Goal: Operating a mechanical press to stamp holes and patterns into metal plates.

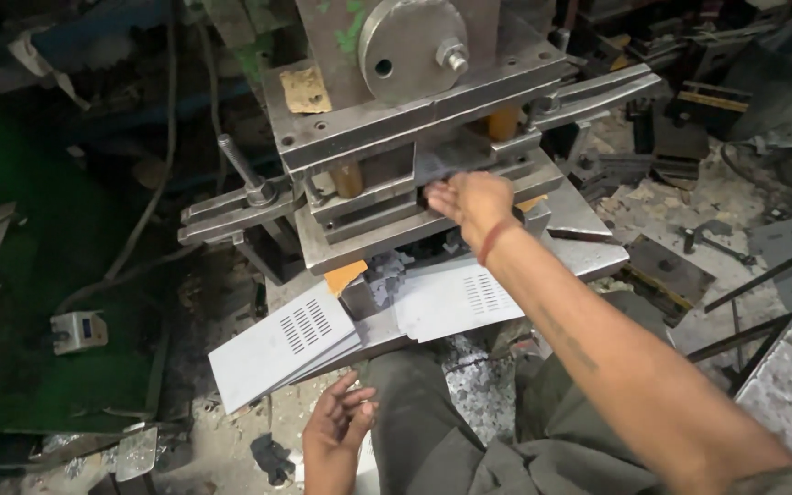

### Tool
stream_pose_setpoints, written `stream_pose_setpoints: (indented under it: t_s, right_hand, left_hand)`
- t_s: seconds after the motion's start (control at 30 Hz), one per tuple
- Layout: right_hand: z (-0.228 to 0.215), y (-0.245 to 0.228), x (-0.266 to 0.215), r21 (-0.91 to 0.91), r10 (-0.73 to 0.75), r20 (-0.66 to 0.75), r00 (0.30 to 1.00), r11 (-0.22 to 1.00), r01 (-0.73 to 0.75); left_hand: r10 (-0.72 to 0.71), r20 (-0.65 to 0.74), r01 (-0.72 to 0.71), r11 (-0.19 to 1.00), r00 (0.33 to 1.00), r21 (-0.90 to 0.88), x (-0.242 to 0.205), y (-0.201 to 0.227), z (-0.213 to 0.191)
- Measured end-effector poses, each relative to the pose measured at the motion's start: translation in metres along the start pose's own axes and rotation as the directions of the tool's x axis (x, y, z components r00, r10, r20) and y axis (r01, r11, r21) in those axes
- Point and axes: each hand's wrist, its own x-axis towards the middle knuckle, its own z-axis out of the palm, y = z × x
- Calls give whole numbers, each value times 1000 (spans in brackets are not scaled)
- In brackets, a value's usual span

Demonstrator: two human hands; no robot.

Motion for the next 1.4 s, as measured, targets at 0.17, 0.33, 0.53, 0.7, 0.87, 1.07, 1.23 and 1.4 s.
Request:
stream_pose_setpoints:
  t_s: [0.17, 0.33, 0.53, 0.7, 0.87, 1.07, 1.23, 1.4]
  right_hand:
    - [12, 27, 71, 315, -54, -28, 998, 947, 60]
    - [9, 20, 66, 231, 17, 6, 1000, 973, -18]
    - [4, 30, 84, 124, -42, -4, 999, 991, 42]
    - [7, 38, 94, 410, -46, 30, 998, 911, 30]
    - [12, 35, 91, 387, -60, 22, 998, 921, 47]
    - [25, 10, 39, 176, -2, -134, 991, 984, 26]
    - [27, 12, 42, 64, 9, -156, 988, 998, 1]
    - [22, 11, 44, -61, 23, -146, 989, 998, -32]
  left_hand:
    - [-63, 3, 63, 998, 998, -3, -4, 1, 3]
    - [-33, -27, 33, 999, 999, 3, -2, -23, -8]
    - [-74, -26, 71, 995, 997, -77, -2, -40, -22]
    - [-69, -37, 68, 997, 997, -25, -4, -43, -27]
    - [-60, -20, 59, 997, 998, -46, -2, -63, -38]
    - [-43, 3, 43, 995, 999, -93, -5, -63, -35]
    - [-74, -28, 72, 997, 997, -41, -8, -37, -18]
    - [-53, -34, 55, 996, 998, 72, -9, 16, -7]
